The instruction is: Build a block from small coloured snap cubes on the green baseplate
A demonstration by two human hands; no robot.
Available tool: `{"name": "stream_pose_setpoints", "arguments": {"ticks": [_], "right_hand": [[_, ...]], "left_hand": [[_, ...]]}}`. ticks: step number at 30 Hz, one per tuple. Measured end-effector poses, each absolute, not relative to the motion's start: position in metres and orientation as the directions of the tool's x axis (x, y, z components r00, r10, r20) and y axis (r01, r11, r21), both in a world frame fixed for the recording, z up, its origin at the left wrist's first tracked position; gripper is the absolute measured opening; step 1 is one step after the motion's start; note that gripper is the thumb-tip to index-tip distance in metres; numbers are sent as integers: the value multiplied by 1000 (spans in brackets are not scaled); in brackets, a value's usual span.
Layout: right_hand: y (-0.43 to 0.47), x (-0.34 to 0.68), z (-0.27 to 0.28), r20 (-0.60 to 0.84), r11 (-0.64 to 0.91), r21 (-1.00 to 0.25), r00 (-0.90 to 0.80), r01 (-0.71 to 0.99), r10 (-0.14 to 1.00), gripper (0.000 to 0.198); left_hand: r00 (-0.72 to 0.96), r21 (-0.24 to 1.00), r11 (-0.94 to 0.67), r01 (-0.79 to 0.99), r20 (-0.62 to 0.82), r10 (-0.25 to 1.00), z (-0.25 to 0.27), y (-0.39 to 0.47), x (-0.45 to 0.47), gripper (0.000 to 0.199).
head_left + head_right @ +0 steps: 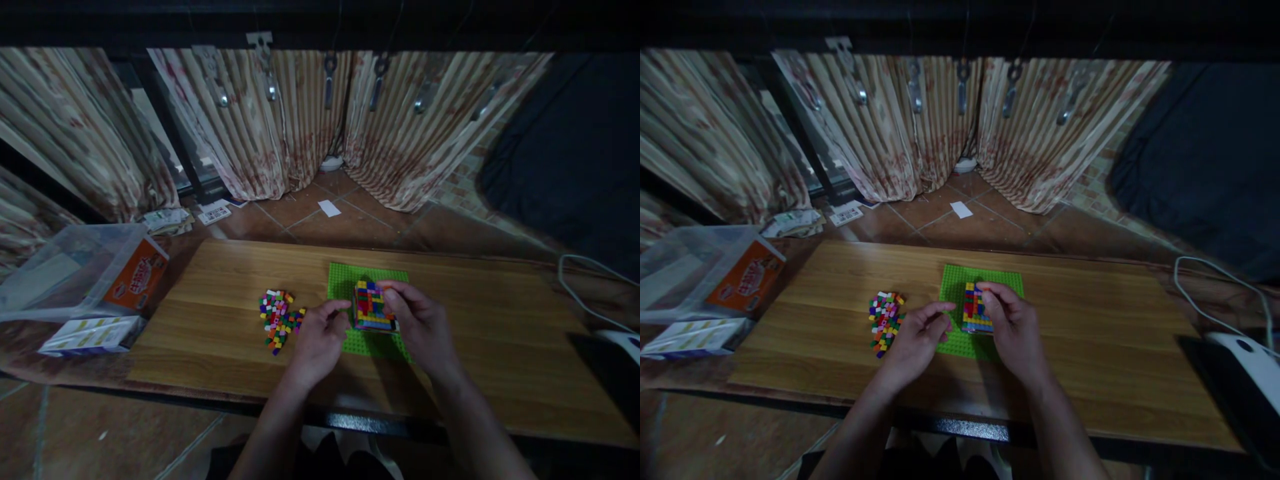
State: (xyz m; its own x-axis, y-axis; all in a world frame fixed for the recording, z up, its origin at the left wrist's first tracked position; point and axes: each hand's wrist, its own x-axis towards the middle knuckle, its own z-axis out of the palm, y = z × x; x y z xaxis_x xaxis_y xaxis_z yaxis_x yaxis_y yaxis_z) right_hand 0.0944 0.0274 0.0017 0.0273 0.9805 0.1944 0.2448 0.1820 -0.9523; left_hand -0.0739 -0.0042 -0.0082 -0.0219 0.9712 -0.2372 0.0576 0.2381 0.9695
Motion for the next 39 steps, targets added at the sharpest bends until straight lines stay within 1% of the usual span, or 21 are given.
{"name": "stream_pose_setpoints", "arguments": {"ticks": [2, 4, 8, 11, 19, 23, 26, 28, 30, 33, 36, 39], "right_hand": [[27, 92, 2, 222, 211, -936, 6, 280, 975, 23], [25, 89, 2, 228, 218, -936, 4, 278, 974, 23], [23, 83, 2, 152, 141, -979, 67, 147, 986, 22], [24, 82, 2, 106, 102, -993, 60, 63, 993, 21], [29, 89, 2, 155, 155, -988, 8, 2, 988, 20], [26, 88, 5, 150, 155, -984, -59, 90, 987, 11], [24, 89, 3, 147, 165, -969, -108, 182, 983, 15], [24, 90, 0, 163, 198, -940, -144, 277, 976, 17], [23, 90, -1, 200, 253, -877, -167, 408, 965, 18], [23, 89, -1, 284, 353, -738, -210, 575, 935, 19], [24, 87, -1, 373, 458, -598, -278, 658, 885, 21], [25, 87, -4, 416, 508, -483, -323, 714, 850, 24]], "left_hand": [[-26, 972, 232, 39, -231, 973, -7, -4, -73, 36], [-29, 976, 218, 27, -217, 976, -5, -4, -73, 34], [-27, 978, 204, 40, -203, 979, -4, -4, -73, 32], [-19, 978, 205, 43, -204, 979, -5, -4, -74, 33], [-4, 975, 187, 118, -188, 982, -9, -6, -75, 36], [-8, 973, 192, 131, -192, 981, -6, -6, -74, 36], [-7, 972, 187, 144, -188, 982, -4, -7, -73, 36], [1, 973, 177, 147, -179, 984, -5, -7, -71, 36], [8, 975, 167, 145, -170, 985, -6, -8, -69, 36], [5, 979, 150, 140, -152, 988, -8, -9, -67, 35], [5, 980, 142, 140, -144, 990, -9, -10, -65, 35], [4, 978, 128, 165, -131, 991, -9, -11, -65, 36]]}}
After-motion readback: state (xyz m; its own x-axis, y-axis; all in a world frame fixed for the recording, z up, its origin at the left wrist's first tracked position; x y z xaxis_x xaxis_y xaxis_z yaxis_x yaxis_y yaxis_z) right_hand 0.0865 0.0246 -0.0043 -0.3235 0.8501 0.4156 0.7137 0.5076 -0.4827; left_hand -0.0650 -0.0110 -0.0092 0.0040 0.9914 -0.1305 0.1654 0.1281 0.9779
